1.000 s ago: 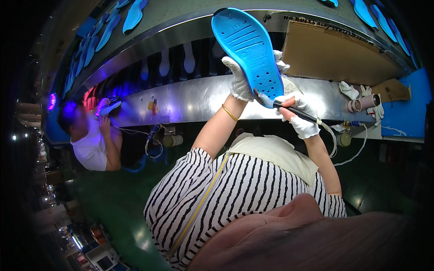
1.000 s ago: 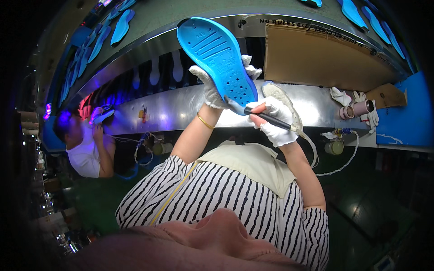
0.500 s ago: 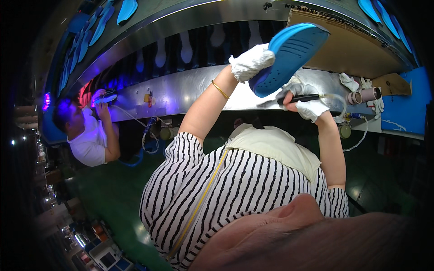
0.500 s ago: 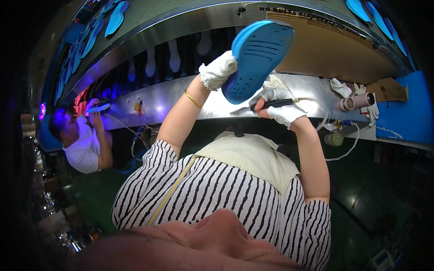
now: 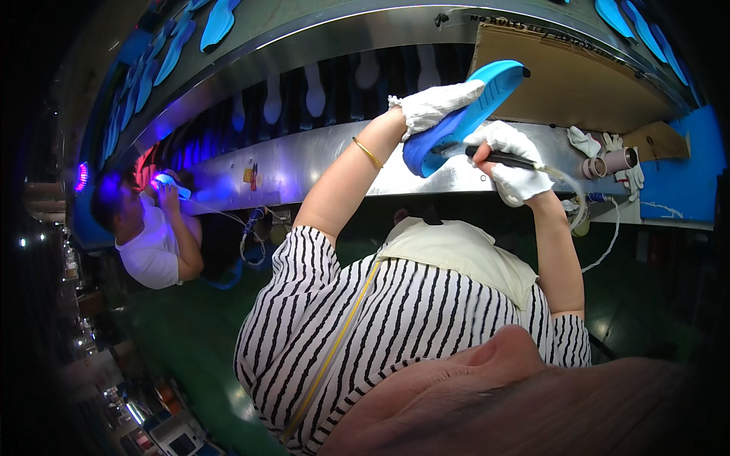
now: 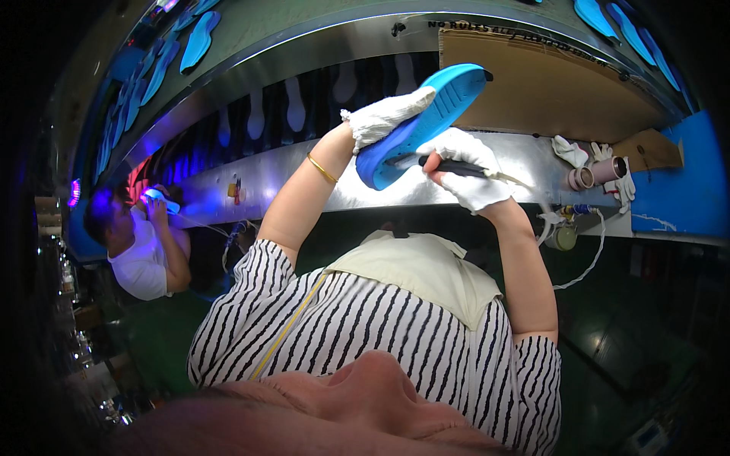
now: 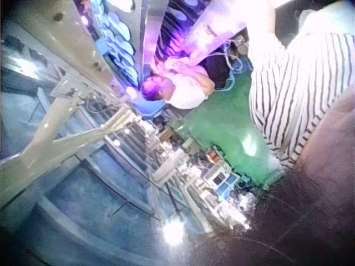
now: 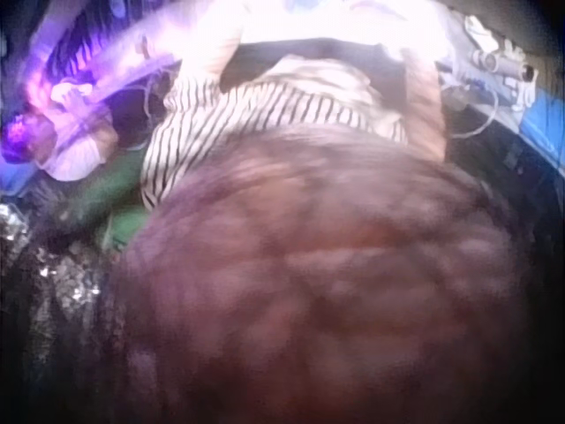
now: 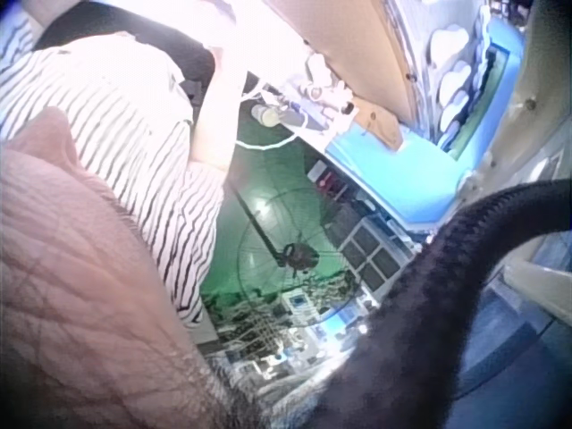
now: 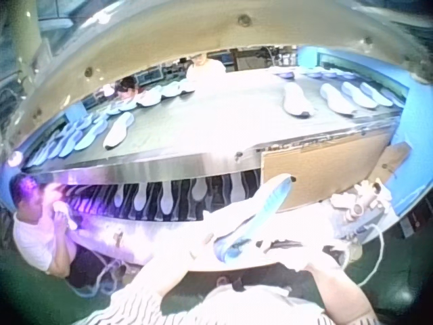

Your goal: The person holds blue shoe soles one at a time, using a small handheld brush tool connected to a hose to clean or apply a substance to the textured bottom surface before placing them back on the conveyor belt.

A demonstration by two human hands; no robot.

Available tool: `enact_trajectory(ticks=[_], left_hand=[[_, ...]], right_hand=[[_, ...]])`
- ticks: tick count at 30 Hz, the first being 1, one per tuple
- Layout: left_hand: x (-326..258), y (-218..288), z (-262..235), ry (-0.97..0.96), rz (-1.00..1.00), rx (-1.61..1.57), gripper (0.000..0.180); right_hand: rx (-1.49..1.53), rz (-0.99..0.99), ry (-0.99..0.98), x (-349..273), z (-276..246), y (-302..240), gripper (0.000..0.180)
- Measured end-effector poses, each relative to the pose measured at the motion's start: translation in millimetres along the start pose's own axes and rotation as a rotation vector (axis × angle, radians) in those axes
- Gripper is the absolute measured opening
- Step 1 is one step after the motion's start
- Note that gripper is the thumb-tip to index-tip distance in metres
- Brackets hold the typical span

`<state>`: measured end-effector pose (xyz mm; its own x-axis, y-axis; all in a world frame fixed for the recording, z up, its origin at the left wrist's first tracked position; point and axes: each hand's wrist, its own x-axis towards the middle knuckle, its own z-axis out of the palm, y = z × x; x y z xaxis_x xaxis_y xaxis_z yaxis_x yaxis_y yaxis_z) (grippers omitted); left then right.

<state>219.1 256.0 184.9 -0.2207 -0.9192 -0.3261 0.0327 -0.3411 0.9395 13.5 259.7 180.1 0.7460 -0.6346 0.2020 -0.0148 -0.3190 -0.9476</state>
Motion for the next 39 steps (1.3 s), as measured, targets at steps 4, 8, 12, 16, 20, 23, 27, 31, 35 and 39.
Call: enact_trajectory(ticks=[4,8,12,16,20,23,27,31,35,39], left_hand=[[5,-2,-6,0.006,-0.030,0.086,0.065],[-1,2,-6,-0.037,-0.064,0.016,0.068],[-11,10,-1,-0.035,0.014,0.018,0.069],[-22,7,-13,0.014,0.218,-0.182,0.057],[-28,-2,-27,0.021,0.433,-0.592,0.082],[-35,-15,-21,-0.170,0.236,-0.929,0.084],[-27,-64,5,-0.402,0.162,-1.200,0.068],[-27,-63,57,-0.332,0.210,-1.071,0.061],[-8,-81,69,-0.100,0.211,-0.946,0.078],[-11,-68,75,-0.094,0.259,-0.991,0.080]], right_hand=[[-0.132,-0.068,-0.075,-1,-1,3,0.017],[0.170,0.066,-0.012,-2,-15,-12,0.016],[-0.210,-0.189,-0.020,-2,-18,-10,0.017],[-0.132,-0.226,0.000,-11,-30,-12,0.018],[0.162,-0.062,0.303,-15,-28,-16,0.019],[0.170,-0.019,0.413,-20,-18,-7,0.021],[0.215,-0.018,0.528,-23,-5,8,0.020],[-0.075,-0.190,0.694,-9,-10,13,0.018],[-0.135,-0.265,0.547,-12,6,7,0.019],[-0.222,-0.245,0.469,-23,4,-10,0.021]])
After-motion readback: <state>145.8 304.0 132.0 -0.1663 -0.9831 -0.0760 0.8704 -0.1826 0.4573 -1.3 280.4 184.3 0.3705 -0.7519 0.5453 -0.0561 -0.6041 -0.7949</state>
